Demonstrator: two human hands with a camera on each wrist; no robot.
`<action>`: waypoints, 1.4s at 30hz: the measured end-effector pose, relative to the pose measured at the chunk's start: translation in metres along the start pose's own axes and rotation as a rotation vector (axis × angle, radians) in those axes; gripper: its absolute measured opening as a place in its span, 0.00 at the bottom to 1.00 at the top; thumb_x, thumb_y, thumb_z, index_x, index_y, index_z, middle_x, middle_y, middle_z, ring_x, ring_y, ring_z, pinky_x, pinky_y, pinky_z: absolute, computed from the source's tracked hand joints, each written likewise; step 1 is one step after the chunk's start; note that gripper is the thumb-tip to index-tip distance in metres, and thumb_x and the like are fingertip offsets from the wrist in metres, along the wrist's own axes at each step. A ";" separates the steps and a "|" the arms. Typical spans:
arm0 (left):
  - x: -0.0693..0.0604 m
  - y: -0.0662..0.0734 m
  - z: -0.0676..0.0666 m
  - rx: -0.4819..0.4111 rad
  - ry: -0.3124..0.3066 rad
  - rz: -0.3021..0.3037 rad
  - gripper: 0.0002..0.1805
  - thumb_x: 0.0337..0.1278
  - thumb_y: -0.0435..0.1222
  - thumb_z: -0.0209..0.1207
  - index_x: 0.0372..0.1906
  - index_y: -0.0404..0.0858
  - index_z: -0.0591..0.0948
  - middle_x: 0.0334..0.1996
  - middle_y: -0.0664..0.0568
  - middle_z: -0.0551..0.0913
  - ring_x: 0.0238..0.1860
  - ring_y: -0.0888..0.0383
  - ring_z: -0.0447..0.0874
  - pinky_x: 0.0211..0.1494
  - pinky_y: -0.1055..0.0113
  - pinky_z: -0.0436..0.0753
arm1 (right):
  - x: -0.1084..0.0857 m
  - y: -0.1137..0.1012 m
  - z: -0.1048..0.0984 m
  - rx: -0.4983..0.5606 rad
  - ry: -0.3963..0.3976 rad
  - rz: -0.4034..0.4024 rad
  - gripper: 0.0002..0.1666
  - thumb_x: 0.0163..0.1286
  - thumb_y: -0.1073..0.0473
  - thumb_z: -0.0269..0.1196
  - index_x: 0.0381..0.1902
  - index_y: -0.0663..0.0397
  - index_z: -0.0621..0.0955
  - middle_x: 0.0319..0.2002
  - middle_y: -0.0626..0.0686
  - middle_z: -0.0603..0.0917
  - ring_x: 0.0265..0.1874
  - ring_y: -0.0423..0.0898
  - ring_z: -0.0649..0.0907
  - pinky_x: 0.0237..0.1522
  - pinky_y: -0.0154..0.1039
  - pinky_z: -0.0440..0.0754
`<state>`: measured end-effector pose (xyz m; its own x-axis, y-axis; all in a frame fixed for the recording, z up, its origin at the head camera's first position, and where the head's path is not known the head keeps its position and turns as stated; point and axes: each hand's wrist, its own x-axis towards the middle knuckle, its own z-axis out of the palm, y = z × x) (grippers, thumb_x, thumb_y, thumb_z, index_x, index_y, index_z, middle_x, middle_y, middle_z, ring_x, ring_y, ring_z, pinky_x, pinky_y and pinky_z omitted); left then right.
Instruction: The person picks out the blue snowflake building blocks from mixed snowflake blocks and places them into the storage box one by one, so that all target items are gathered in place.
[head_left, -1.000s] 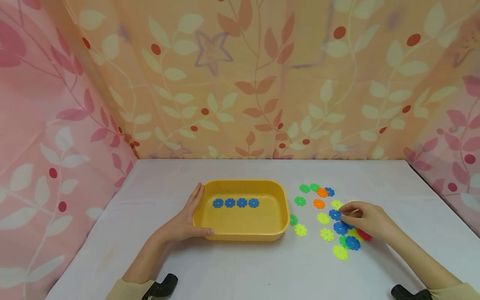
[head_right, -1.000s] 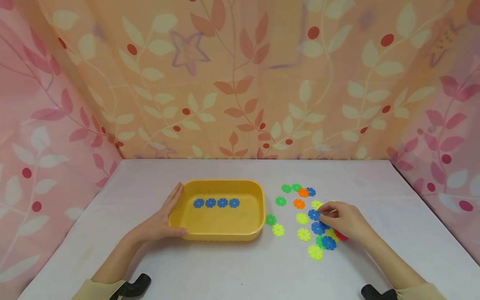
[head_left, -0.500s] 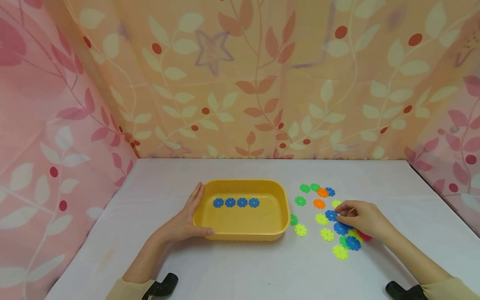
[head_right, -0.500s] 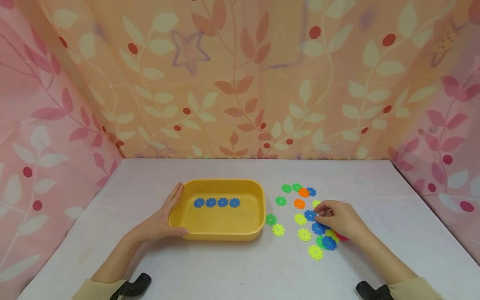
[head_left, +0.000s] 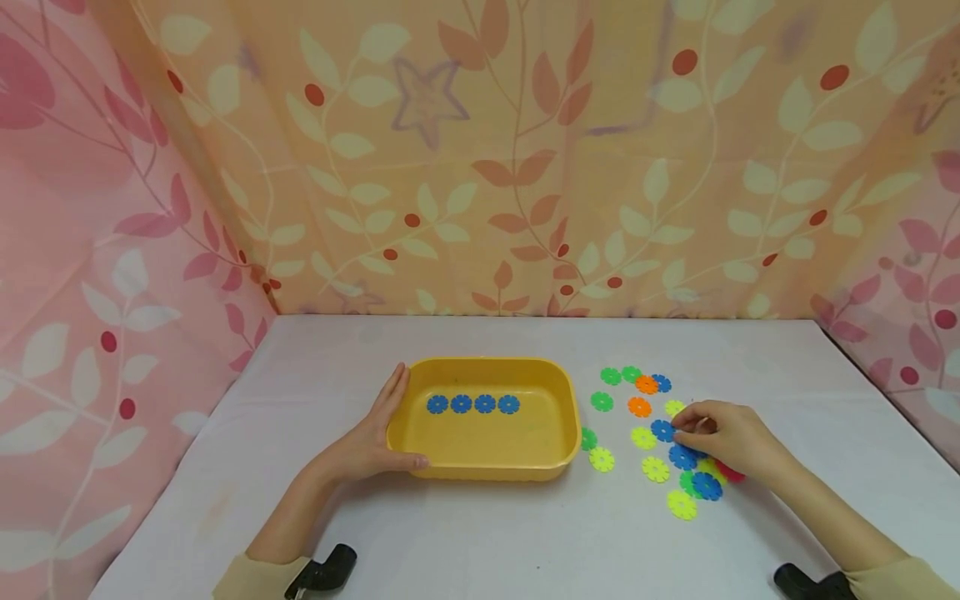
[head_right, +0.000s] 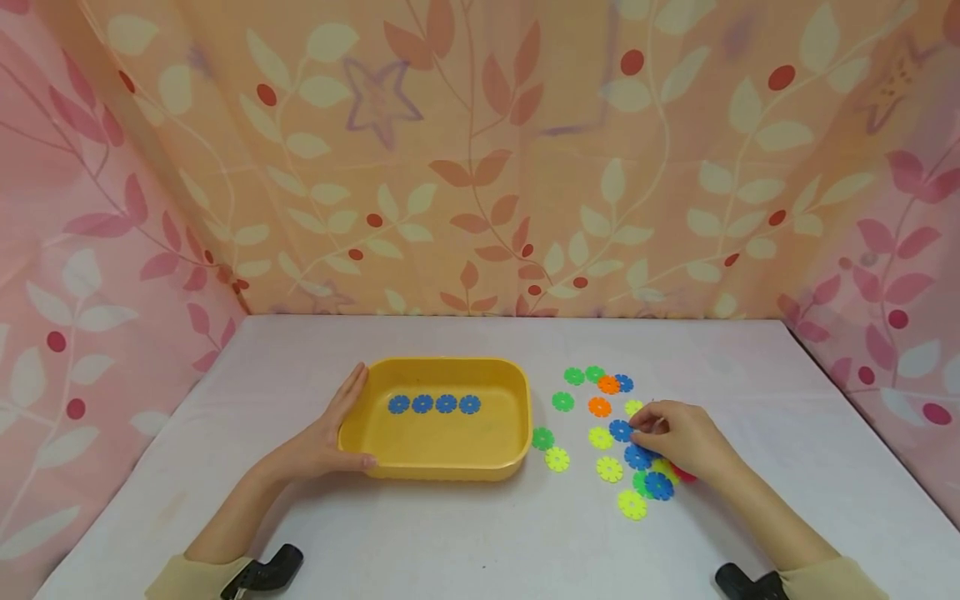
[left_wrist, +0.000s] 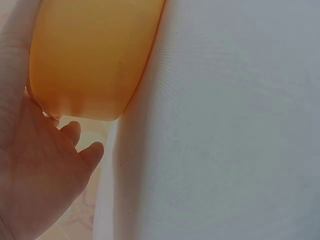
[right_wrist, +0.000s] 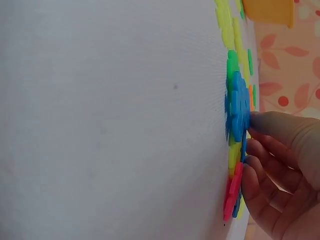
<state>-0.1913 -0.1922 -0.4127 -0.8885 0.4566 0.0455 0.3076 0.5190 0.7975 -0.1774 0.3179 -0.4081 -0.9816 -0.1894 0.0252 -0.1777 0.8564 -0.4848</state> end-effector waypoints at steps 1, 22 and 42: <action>0.000 0.000 0.000 -0.002 0.001 0.001 0.70 0.39 0.51 0.75 0.78 0.44 0.36 0.77 0.60 0.28 0.77 0.49 0.29 0.72 0.40 0.46 | 0.000 0.000 0.000 -0.005 0.004 -0.002 0.11 0.60 0.53 0.71 0.39 0.51 0.86 0.26 0.43 0.78 0.29 0.44 0.74 0.29 0.32 0.74; -0.001 0.001 -0.001 -0.018 -0.004 -0.003 0.70 0.40 0.51 0.74 0.78 0.47 0.35 0.78 0.53 0.28 0.77 0.48 0.28 0.72 0.39 0.46 | 0.000 -0.014 0.002 0.031 0.109 -0.020 0.14 0.60 0.52 0.71 0.40 0.53 0.87 0.25 0.41 0.81 0.29 0.43 0.77 0.27 0.31 0.75; 0.000 0.000 0.000 -0.023 -0.002 -0.009 0.71 0.38 0.52 0.75 0.78 0.46 0.36 0.78 0.54 0.28 0.77 0.49 0.28 0.72 0.40 0.44 | 0.022 -0.080 0.010 0.345 0.064 -0.051 0.18 0.60 0.43 0.70 0.41 0.47 0.86 0.31 0.46 0.83 0.36 0.47 0.79 0.31 0.34 0.80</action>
<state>-0.1912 -0.1924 -0.4129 -0.8906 0.4533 0.0367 0.2912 0.5065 0.8116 -0.1837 0.2405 -0.3774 -0.9763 -0.1882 0.1066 -0.2034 0.6318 -0.7479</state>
